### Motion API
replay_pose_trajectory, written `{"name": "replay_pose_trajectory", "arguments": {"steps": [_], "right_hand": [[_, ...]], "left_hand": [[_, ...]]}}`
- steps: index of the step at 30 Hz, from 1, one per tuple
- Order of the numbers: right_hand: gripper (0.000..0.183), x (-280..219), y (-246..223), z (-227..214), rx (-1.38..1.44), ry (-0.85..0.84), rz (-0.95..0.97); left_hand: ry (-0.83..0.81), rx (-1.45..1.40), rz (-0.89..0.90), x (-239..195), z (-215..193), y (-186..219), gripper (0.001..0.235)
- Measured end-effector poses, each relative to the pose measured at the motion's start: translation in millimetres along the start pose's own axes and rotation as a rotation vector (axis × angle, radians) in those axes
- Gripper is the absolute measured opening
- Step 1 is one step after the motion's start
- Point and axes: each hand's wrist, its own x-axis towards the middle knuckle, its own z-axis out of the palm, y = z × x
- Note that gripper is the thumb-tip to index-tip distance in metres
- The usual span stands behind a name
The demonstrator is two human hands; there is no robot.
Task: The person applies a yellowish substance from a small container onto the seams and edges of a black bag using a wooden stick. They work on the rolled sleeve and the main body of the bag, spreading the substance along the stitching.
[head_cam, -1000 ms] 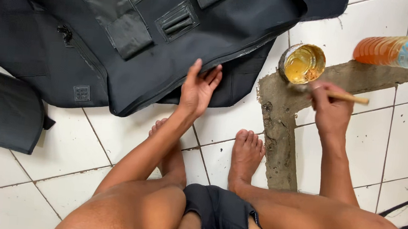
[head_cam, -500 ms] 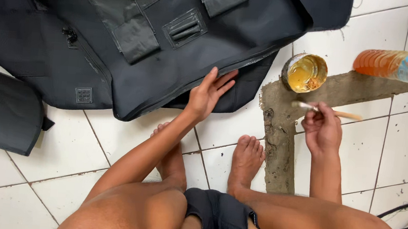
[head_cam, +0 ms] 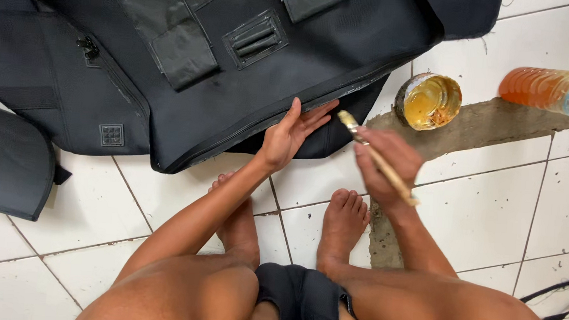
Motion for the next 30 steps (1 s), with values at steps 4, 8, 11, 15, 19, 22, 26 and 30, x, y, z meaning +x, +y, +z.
{"name": "replay_pose_trajectory", "arguments": {"steps": [4, 8, 11, 15, 19, 22, 26, 30], "right_hand": [[0.018, -4.7, 2.4, 27.4, -0.032, -0.011, -0.143], [0.019, 21.2, -24.0, 32.7, -0.133, -0.025, -0.26], [0.018, 18.4, -15.4, 38.2, -0.176, -0.02, -0.295], [0.018, 21.2, -19.2, 41.6, -0.17, -0.026, -0.296], [0.016, 13.0, -2.8, 40.4, -0.175, -0.011, -0.316], [0.016, 17.7, -2.5, 31.7, -0.209, 0.011, -0.313], [0.015, 26.1, -16.4, 24.0, -0.242, 0.011, -0.327], [0.016, 24.4, -14.3, 23.9, -0.232, 0.016, -0.311]], "left_hand": [[-0.008, 0.047, -0.01, -3.4, 3.8, 3.6, 0.07], [-0.031, 0.061, -0.053, -1.0, -5.7, -1.7, 0.069], [-0.036, 0.073, -0.046, -3.1, 3.4, 5.4, 0.069], [-0.03, 0.089, -0.048, -2.1, -2.9, 2.4, 0.071], [-0.037, 0.052, -0.037, -0.5, -4.1, -3.5, 0.069], [-0.048, 0.03, 0.003, 0.6, -10.1, -8.5, 0.067], [-0.045, 0.013, 0.027, 0.4, -14.7, -12.7, 0.066], [-0.031, 0.013, 0.03, 0.4, -13.7, -11.9, 0.068]]}}
